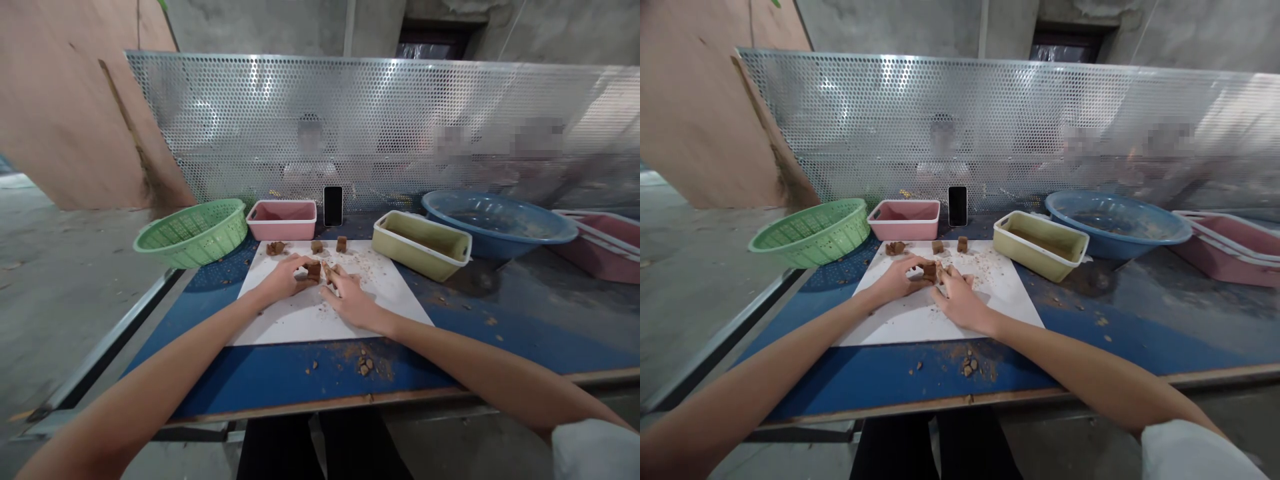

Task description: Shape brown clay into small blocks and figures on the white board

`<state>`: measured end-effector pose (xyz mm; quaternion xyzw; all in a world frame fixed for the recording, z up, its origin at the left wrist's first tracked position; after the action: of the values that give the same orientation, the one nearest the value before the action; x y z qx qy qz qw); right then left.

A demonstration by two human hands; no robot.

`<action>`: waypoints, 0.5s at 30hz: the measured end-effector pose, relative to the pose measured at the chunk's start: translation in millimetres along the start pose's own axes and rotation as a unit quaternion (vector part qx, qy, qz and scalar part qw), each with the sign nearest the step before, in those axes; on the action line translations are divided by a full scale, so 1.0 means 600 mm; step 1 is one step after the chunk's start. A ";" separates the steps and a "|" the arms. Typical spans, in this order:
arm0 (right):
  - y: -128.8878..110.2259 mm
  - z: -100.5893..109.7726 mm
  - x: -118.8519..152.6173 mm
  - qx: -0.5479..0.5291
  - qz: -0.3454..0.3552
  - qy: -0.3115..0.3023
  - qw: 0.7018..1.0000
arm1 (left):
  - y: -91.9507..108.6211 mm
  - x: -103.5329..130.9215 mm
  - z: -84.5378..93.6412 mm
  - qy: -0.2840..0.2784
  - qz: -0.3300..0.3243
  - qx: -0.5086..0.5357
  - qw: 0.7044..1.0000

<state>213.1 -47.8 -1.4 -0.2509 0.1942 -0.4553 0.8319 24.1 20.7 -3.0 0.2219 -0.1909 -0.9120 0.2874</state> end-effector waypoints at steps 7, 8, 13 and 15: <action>0.005 -0.009 -0.009 0.003 -0.008 -0.008 1.000 | -0.002 -0.001 -0.002 0.013 0.006 -0.001 1.000; 0.007 -0.010 -0.011 -0.006 -0.008 -0.007 1.000 | -0.004 -0.001 -0.002 0.014 0.011 0.000 1.000; 0.013 -0.013 -0.018 -0.020 -0.047 -0.016 0.999 | -0.008 0.000 -0.003 0.017 0.042 0.005 0.999; 0.014 -0.013 -0.018 0.001 -0.067 -0.016 0.998 | -0.008 0.000 -0.003 0.017 0.049 0.002 0.999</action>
<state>208.8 -36.4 -11.9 -0.2697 0.1634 -0.5064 0.8026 23.0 23.9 -6.5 0.2280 -0.1980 -0.8928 0.3343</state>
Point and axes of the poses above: each hand's wrist, its own x-axis away from the middle knuckle, its own z-axis out of the back of the hand, y = z × x, the point moved 3 cm from there along -x, towards the middle knuckle, and after that the axes turned 13 degrees about -y, right-handed, at the moved point
